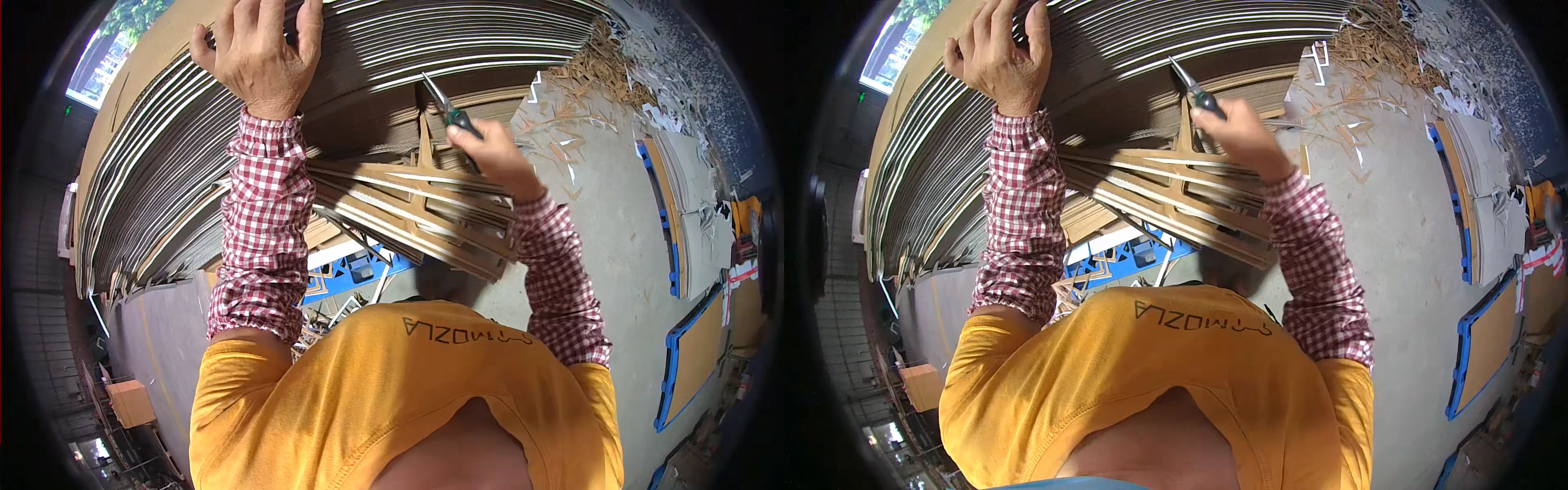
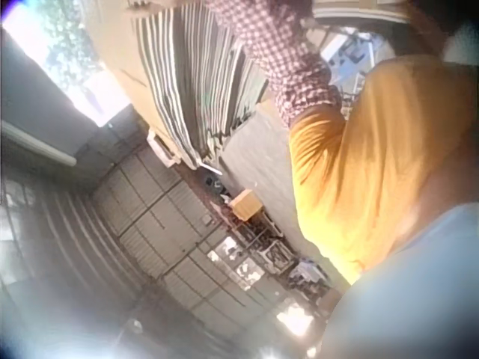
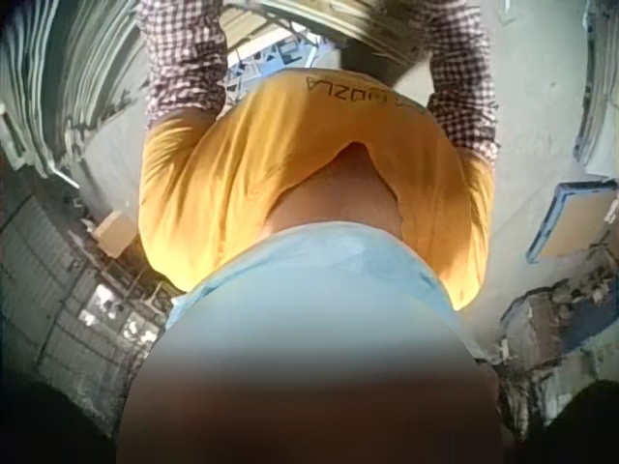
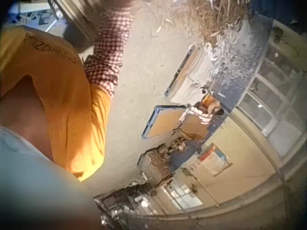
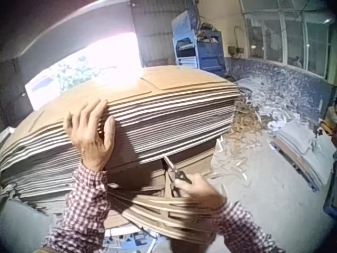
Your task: Separating and stripping structural scrap pieces from manufactured cardboard sheets using a manual utility tool.
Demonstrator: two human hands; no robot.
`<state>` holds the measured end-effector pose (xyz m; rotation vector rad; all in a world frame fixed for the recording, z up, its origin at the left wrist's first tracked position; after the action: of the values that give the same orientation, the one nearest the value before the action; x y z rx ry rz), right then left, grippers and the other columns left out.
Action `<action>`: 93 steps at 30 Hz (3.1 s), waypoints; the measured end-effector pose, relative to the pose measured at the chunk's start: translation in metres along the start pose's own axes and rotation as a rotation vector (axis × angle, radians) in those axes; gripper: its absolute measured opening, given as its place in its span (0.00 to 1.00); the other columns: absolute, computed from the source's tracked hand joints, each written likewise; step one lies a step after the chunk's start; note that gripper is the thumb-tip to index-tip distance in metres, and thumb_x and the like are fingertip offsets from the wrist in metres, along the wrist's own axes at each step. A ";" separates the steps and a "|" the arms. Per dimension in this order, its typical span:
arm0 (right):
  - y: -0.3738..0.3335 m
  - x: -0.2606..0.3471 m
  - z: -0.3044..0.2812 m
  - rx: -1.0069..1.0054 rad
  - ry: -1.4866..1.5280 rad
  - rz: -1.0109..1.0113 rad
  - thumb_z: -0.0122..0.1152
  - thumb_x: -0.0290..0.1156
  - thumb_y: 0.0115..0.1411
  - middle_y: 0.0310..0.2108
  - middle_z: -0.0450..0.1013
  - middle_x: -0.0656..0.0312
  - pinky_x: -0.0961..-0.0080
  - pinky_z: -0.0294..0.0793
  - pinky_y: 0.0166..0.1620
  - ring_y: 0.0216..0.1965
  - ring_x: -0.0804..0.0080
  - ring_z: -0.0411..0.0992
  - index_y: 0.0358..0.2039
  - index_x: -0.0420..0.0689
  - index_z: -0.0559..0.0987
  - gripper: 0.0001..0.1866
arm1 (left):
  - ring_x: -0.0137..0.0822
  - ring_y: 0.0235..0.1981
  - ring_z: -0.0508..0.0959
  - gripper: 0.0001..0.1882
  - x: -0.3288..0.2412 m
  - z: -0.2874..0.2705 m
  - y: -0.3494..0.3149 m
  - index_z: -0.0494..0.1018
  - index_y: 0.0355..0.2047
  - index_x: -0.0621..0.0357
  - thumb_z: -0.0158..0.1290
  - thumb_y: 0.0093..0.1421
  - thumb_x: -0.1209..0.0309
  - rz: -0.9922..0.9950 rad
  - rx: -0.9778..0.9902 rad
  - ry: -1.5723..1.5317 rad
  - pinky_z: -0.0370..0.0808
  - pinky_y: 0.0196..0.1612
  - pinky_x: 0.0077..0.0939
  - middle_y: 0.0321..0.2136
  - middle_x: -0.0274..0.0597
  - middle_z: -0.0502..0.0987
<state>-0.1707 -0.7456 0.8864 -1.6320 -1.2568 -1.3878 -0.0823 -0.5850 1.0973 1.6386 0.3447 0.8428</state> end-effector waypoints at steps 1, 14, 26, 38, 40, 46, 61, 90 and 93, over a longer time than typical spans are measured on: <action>-0.005 -0.006 0.005 -0.082 -0.007 -0.061 0.52 0.37 0.58 0.16 0.63 0.69 0.78 0.59 0.23 0.20 0.83 0.59 0.23 0.39 0.72 0.14 | 0.39 0.44 0.71 0.15 -0.001 0.000 0.001 0.74 0.41 0.54 0.51 0.53 0.64 0.007 -0.010 0.005 0.53 0.55 0.34 0.39 0.40 0.75; -0.101 -0.018 0.012 0.232 -0.037 0.105 0.58 0.39 0.56 0.23 0.72 0.63 0.81 0.68 0.27 0.24 0.83 0.65 0.28 0.39 0.77 0.14 | 0.39 0.43 0.71 0.15 0.011 -0.003 -0.008 0.74 0.41 0.54 0.51 0.53 0.65 -0.015 -0.013 -0.010 0.52 0.55 0.35 0.39 0.40 0.75; -0.073 -0.054 0.047 -0.098 -0.226 0.018 0.49 0.41 0.60 0.18 0.64 0.60 0.69 0.64 0.28 0.21 0.71 0.62 0.25 0.35 0.71 0.19 | 0.39 0.44 0.71 0.16 0.008 -0.001 -0.002 0.74 0.41 0.54 0.51 0.53 0.65 -0.014 0.014 0.015 0.52 0.56 0.35 0.39 0.40 0.75; -0.009 -0.008 -0.004 0.124 -0.245 0.067 0.53 0.40 0.60 0.17 0.63 0.73 0.84 0.60 0.23 0.19 0.85 0.59 0.32 0.39 0.77 0.15 | 0.38 0.44 0.71 0.16 0.012 -0.003 -0.004 0.74 0.42 0.54 0.51 0.53 0.65 -0.014 -0.019 -0.013 0.51 0.57 0.35 0.39 0.40 0.75; 0.004 -0.006 -0.005 0.010 0.080 0.040 0.50 0.40 0.61 0.16 0.62 0.72 0.82 0.60 0.23 0.18 0.83 0.59 0.29 0.39 0.76 0.16 | 0.38 0.44 0.71 0.15 0.000 0.001 0.001 0.74 0.41 0.54 0.51 0.53 0.65 -0.020 -0.008 -0.027 0.51 0.57 0.35 0.39 0.40 0.76; -0.122 -0.085 0.075 0.354 0.066 0.247 0.54 0.40 0.58 0.28 0.72 0.58 0.70 0.68 0.35 0.30 0.74 0.68 0.33 0.36 0.74 0.17 | 0.39 0.44 0.71 0.16 0.006 -0.003 -0.004 0.74 0.41 0.55 0.51 0.53 0.64 -0.028 0.034 0.009 0.52 0.57 0.36 0.39 0.40 0.75; -0.006 0.003 0.018 -0.095 0.003 -0.126 0.50 0.40 0.60 0.16 0.61 0.71 0.79 0.56 0.22 0.19 0.84 0.57 0.21 0.41 0.71 0.16 | 0.39 0.43 0.71 0.16 0.009 -0.006 -0.002 0.74 0.41 0.55 0.51 0.52 0.65 -0.023 0.020 -0.008 0.52 0.56 0.36 0.39 0.40 0.75; -0.064 -0.029 0.063 -0.220 -0.663 -0.634 0.54 0.37 0.56 0.21 0.69 0.65 0.81 0.64 0.23 0.22 0.80 0.66 0.30 0.39 0.73 0.13 | 0.39 0.45 0.70 0.16 0.033 -0.009 -0.004 0.74 0.41 0.54 0.51 0.53 0.64 -0.026 0.035 -0.008 0.51 0.57 0.36 0.40 0.40 0.75; -0.109 -0.068 0.090 0.291 0.089 0.160 0.56 0.34 0.56 0.23 0.71 0.63 0.81 0.66 0.28 0.26 0.81 0.67 0.34 0.38 0.74 0.12 | 0.39 0.45 0.70 0.16 0.028 -0.010 -0.003 0.74 0.41 0.54 0.51 0.53 0.64 -0.039 0.034 -0.014 0.51 0.57 0.36 0.39 0.40 0.75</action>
<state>-0.2401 -0.6450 0.7883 -1.4216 -1.1865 -1.1109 -0.0695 -0.5592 1.1045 1.6637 0.3823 0.7992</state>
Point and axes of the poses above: each hand's wrist, its own y-axis towards the middle knuckle, its own z-axis out of the palm, x = y × z, the point moved 8 cm from there along y, towards the middle knuckle
